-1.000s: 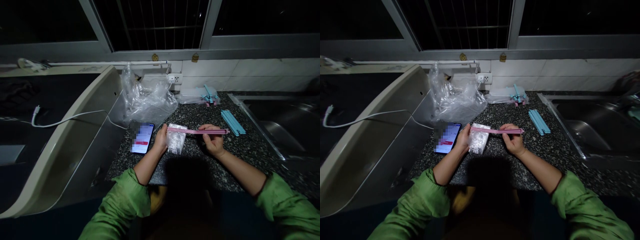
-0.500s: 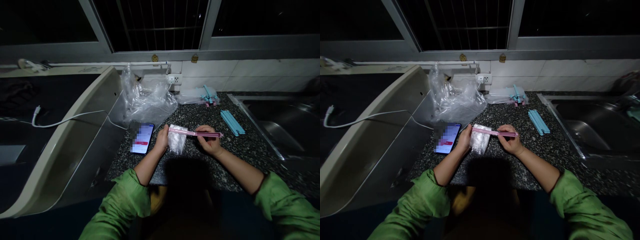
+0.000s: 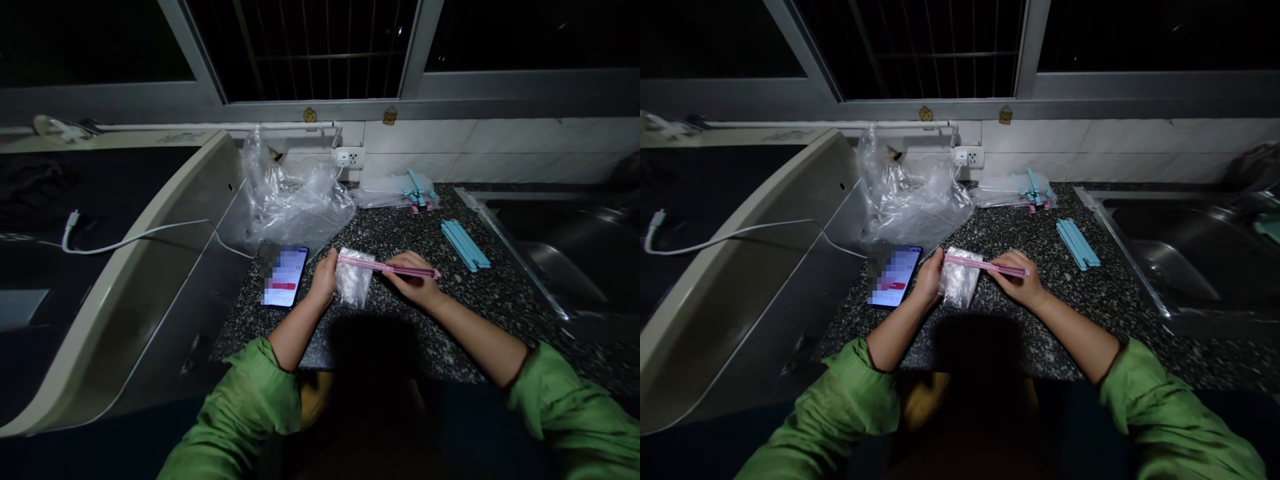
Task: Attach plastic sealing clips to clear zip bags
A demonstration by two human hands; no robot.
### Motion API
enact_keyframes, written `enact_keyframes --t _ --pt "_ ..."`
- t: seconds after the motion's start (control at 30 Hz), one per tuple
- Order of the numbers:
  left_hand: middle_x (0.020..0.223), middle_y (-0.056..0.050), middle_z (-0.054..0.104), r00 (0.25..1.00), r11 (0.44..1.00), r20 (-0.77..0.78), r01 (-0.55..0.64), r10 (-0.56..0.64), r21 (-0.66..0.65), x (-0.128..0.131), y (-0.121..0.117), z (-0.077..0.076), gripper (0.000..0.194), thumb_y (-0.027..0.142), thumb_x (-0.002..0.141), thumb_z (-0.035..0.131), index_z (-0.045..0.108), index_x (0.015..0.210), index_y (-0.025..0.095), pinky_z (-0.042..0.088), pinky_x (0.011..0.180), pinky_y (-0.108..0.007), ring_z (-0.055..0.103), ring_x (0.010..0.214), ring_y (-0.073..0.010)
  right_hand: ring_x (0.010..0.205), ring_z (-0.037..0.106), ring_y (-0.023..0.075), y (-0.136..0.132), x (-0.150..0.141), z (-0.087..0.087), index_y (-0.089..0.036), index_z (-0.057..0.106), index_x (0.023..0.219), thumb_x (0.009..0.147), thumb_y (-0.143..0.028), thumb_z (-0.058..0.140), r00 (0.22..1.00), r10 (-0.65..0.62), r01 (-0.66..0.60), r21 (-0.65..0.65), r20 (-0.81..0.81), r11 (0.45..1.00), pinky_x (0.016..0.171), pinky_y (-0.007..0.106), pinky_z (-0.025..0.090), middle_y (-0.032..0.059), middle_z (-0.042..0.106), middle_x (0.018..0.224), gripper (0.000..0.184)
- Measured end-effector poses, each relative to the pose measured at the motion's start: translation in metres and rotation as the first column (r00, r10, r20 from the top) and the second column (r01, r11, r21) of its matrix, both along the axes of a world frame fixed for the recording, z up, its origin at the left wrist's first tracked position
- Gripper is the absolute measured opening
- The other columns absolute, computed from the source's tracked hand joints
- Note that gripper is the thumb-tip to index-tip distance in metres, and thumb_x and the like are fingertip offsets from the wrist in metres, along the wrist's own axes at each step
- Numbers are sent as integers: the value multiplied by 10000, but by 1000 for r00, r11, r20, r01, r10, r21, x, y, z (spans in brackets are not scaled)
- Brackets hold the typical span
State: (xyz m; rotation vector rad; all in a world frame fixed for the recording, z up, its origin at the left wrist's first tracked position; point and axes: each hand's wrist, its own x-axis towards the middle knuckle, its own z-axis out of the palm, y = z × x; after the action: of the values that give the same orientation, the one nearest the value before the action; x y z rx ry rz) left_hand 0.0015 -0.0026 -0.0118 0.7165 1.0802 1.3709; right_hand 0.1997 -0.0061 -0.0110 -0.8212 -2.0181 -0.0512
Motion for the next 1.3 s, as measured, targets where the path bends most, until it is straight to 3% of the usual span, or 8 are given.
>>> enact_keyframes --t 0.1,0.23,0.5,0.87,1.1,1.3 --pt "516 10 564 991 994 81 105 -106 15 0 -2 4 452 551 532 728 591 596 126 352 504 -224 471 479 -98 664 595 160 0 0 1 -201 612 806 758 -211 654 1000 -29 29 14 -10 999 627 327 483 23 665 726 64" --pt "588 20 620 973 976 70 217 -219 28 -1 -7 11 483 413 376 837 626 702 127 365 531 -205 500 503 -86 649 601 158 0 2 5 -210 617 781 770 -247 644 997 -76 77 23 -32 997 624 324 487 18 665 704 47" --pt "611 22 627 957 958 53 281 -284 59 0 -12 11 475 397 418 834 620 756 140 367 528 -206 509 511 -86 708 614 189 12 16 1 -221 618 749 787 -295 610 952 -253 255 -15 -172 967 680 366 496 30 666 728 84" --pt "671 10 653 936 933 30 346 -350 99 1 -14 13 478 379 434 833 649 804 139 412 601 -214 547 578 -96 708 613 177 -1 -1 -1 -222 611 761 778 -271 637 982 -135 126 -79 -129 989 659 347 499 18 665 727 58" --pt "606 19 643 936 938 68 345 -346 28 3 -12 16 455 355 359 857 643 695 136 424 611 -231 531 533 -90 682 605 169 -4 -1 3 -222 596 769 775 -246 642 990 -80 76 -40 -116 996 640 336 491 14 660 717 52" --pt "596 -13 652 934 937 82 349 -348 -8 2 -11 12 423 370 378 852 671 663 115 410 593 -234 542 535 -103 654 601 165 -5 -5 5 -221 594 743 776 -248 635 994 -55 51 -49 -93 998 630 332 483 10 654 683 59"
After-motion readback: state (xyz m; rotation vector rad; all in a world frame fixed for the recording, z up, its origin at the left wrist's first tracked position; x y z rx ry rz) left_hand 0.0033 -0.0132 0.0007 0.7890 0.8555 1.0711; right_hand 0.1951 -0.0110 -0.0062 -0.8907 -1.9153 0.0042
